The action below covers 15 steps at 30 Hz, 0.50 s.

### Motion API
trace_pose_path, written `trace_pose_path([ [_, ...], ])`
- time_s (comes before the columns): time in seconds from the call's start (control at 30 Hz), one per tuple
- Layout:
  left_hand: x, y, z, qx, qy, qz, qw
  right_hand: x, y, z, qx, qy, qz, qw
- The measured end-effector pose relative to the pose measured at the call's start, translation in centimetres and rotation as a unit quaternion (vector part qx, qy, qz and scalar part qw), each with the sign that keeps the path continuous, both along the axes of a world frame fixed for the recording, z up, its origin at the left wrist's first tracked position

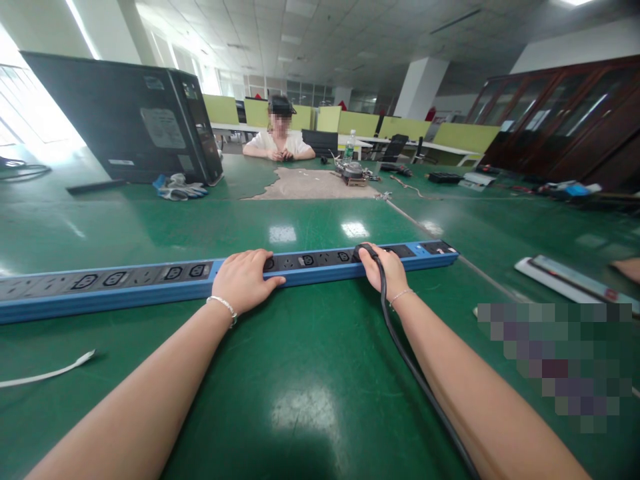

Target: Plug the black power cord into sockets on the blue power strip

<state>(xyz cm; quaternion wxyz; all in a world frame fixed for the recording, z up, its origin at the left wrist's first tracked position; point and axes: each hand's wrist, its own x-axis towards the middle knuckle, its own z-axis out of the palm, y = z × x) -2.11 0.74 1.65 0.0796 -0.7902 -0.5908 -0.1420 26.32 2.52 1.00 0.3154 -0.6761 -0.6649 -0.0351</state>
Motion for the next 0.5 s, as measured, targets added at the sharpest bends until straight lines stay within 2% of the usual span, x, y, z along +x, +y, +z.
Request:
trace_pose_path([
  [0.23,0.0,0.0,-0.1,-0.001,-0.002,0.003,1.000,0.1,0.2,-0.3,0.033,0.033,-0.010,0.999],
  [0.3,-0.1,0.0,-0.1,0.003,-0.002,0.001,1.000,0.9,0.7,-0.6,0.058,0.092,-0.015,0.994],
  [0.4,-0.1,0.1,-0.2,0.011,-0.003,-0.006,1.000,2.7,1.7,-0.9,0.106,0.237,-0.038,0.965],
  [0.5,-0.1,0.1,-0.3,0.014,0.000,-0.005,1.000,3.6,1.9,-1.1,0.120,0.300,-0.031,0.946],
])
